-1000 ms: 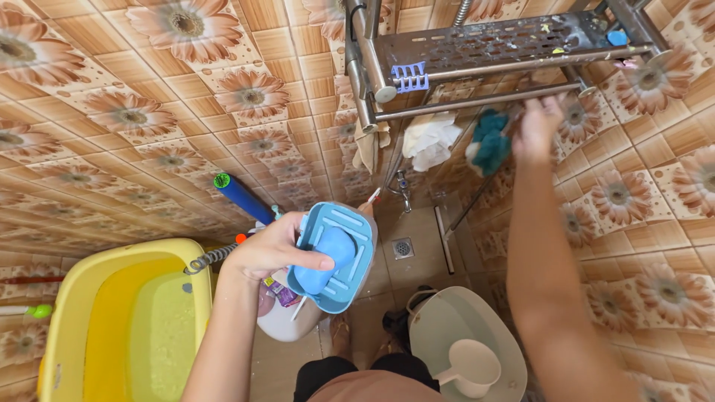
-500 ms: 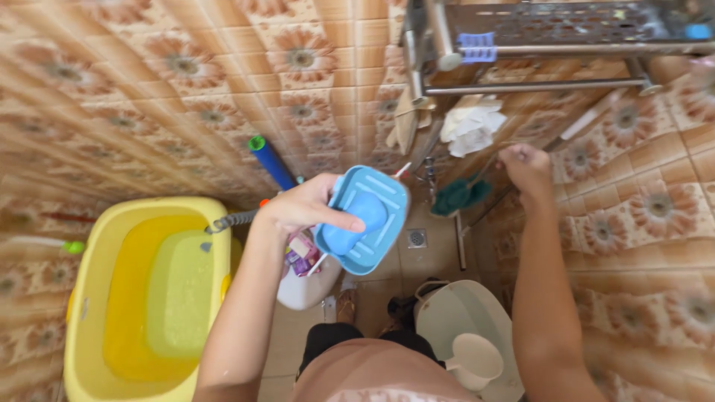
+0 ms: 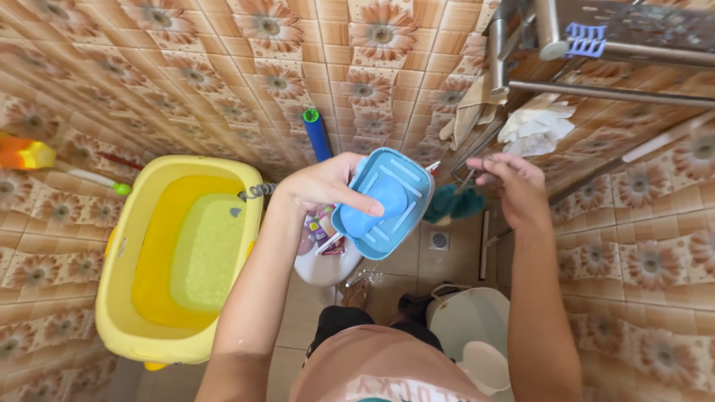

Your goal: Cleaning a metal bathroom shelf and organizing toiletries.

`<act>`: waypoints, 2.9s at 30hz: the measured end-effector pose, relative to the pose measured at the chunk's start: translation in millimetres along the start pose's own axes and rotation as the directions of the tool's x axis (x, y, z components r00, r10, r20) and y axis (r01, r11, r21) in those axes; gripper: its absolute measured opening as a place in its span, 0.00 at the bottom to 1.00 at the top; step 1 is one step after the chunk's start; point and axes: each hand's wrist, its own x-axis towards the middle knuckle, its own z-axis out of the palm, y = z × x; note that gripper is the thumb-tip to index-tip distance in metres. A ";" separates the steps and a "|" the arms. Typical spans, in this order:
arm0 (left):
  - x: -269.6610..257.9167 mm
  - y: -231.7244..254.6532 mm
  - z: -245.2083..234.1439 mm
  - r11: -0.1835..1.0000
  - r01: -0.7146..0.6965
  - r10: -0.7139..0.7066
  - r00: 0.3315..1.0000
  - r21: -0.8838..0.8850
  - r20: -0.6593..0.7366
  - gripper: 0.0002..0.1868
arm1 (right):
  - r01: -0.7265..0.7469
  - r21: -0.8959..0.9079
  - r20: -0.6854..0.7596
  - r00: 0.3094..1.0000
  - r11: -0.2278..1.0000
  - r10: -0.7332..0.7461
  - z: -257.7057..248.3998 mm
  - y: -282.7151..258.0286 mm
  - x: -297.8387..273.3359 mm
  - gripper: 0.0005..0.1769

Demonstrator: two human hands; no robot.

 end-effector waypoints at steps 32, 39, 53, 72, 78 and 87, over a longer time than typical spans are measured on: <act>-16.6 17.1 -53.6 0.974 -0.170 0.176 0.984 -0.152 0.023 0.41 | 0.299 -0.184 0.064 0.954 0.937 -0.292 116.7 -85.7 -80.8 0.17; -7.3 12.6 -56.5 0.972 -0.171 0.180 0.983 -0.160 0.039 0.39 | 0.336 -0.242 0.082 0.942 0.910 -0.326 85.9 -102.3 -87.8 0.17; 25.9 14.0 -44.4 0.992 -0.075 0.090 0.984 -0.099 0.154 0.35 | 0.446 -0.419 0.201 0.895 0.791 -0.398 129.5 -100.1 -87.9 0.26; 3.7 -20.9 -39.4 0.896 -0.045 0.083 0.994 -0.442 0.066 0.43 | 0.661 -0.448 0.515 0.742 0.602 -0.430 156.3 -88.2 -55.8 0.13; -1.9 -18.5 -42.7 0.894 -0.054 0.092 0.994 -0.445 0.063 0.42 | 0.779 -0.436 0.468 0.625 0.452 -0.625 164.6 -78.0 -51.4 0.17; -9.3 -17.1 -52.4 0.911 -0.106 0.119 0.993 -0.399 0.008 0.39 | 0.808 -0.462 0.549 0.585 0.367 -0.597 157.7 -81.3 -45.2 0.14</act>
